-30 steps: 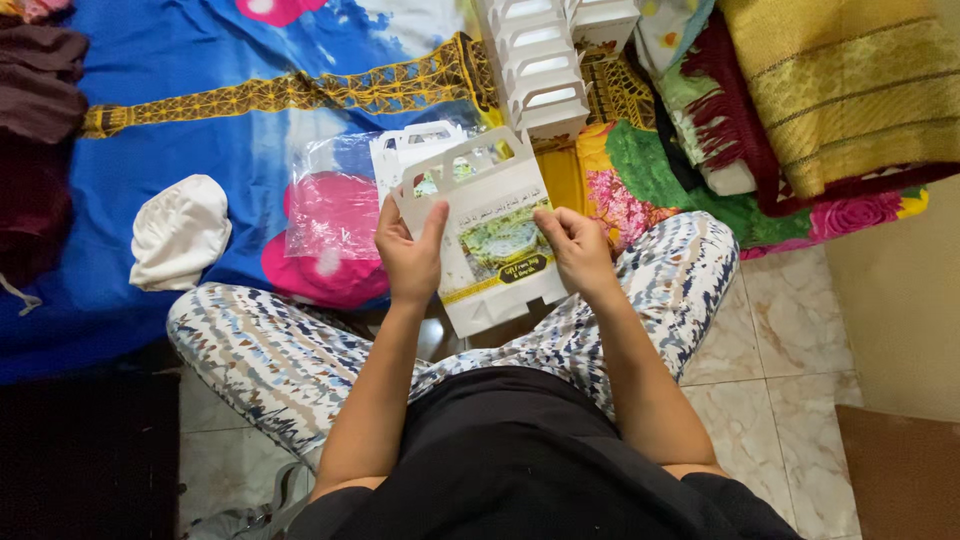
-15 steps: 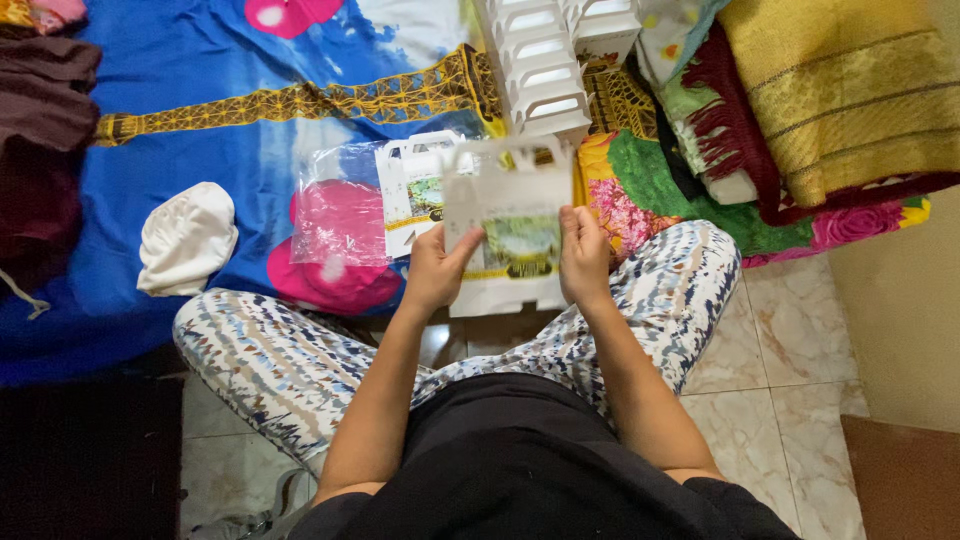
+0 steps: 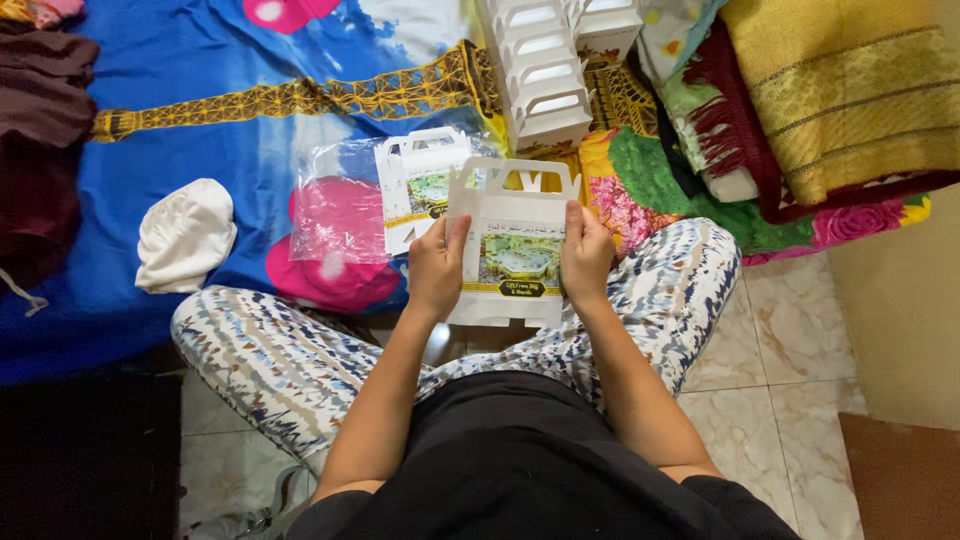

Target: The person sits on the floor and repeatedly folds flat white cardboard pieces into small boxes. They fold the sides, tuck the flaps, and then place the assembled boxes into a growing stack.

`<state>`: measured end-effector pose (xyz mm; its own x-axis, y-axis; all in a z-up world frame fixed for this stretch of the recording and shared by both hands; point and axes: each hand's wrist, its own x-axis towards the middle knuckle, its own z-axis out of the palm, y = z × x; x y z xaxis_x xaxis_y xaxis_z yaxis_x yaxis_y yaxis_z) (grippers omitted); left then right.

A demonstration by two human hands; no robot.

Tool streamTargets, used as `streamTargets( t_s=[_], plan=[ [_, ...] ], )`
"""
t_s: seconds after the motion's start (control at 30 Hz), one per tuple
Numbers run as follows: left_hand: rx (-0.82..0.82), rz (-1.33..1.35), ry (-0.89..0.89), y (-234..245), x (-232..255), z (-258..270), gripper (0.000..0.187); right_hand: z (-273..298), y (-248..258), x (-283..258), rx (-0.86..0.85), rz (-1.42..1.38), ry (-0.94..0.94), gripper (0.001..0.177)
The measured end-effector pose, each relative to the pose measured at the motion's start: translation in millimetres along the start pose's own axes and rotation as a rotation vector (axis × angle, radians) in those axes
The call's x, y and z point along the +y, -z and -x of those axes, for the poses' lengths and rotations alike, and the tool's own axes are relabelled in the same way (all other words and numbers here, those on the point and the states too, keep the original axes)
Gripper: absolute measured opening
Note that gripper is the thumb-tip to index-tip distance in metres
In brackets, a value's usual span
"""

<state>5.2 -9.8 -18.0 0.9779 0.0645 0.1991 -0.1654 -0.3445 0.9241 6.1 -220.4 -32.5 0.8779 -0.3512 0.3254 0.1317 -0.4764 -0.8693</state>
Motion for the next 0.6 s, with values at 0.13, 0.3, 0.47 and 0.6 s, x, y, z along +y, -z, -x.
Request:
streamTargets(
  t_s=[0.13, 0.3, 0.47, 0.6],
  plan=[
    [-0.016, 0.001, -0.03, -1, -8, -4, 0.048, -2, 1, 4, 0.04, -0.042, 0.023, 0.044],
    [0.055, -0.083, 0.024, -11, -13, 1, 0.051, -3, 2, 2, 0.063, -0.009, -0.031, 0.045],
    [0.229, -0.088, -0.074, -8, -18, -3, 0.049, -1, 4, -2, -0.109, 0.033, -0.108, 0.05],
    [0.146, 0.092, 0.164, -4, -24, -11, 0.037, 2, -2, -4, -0.137, -0.054, -0.044, 0.048]
  ],
)
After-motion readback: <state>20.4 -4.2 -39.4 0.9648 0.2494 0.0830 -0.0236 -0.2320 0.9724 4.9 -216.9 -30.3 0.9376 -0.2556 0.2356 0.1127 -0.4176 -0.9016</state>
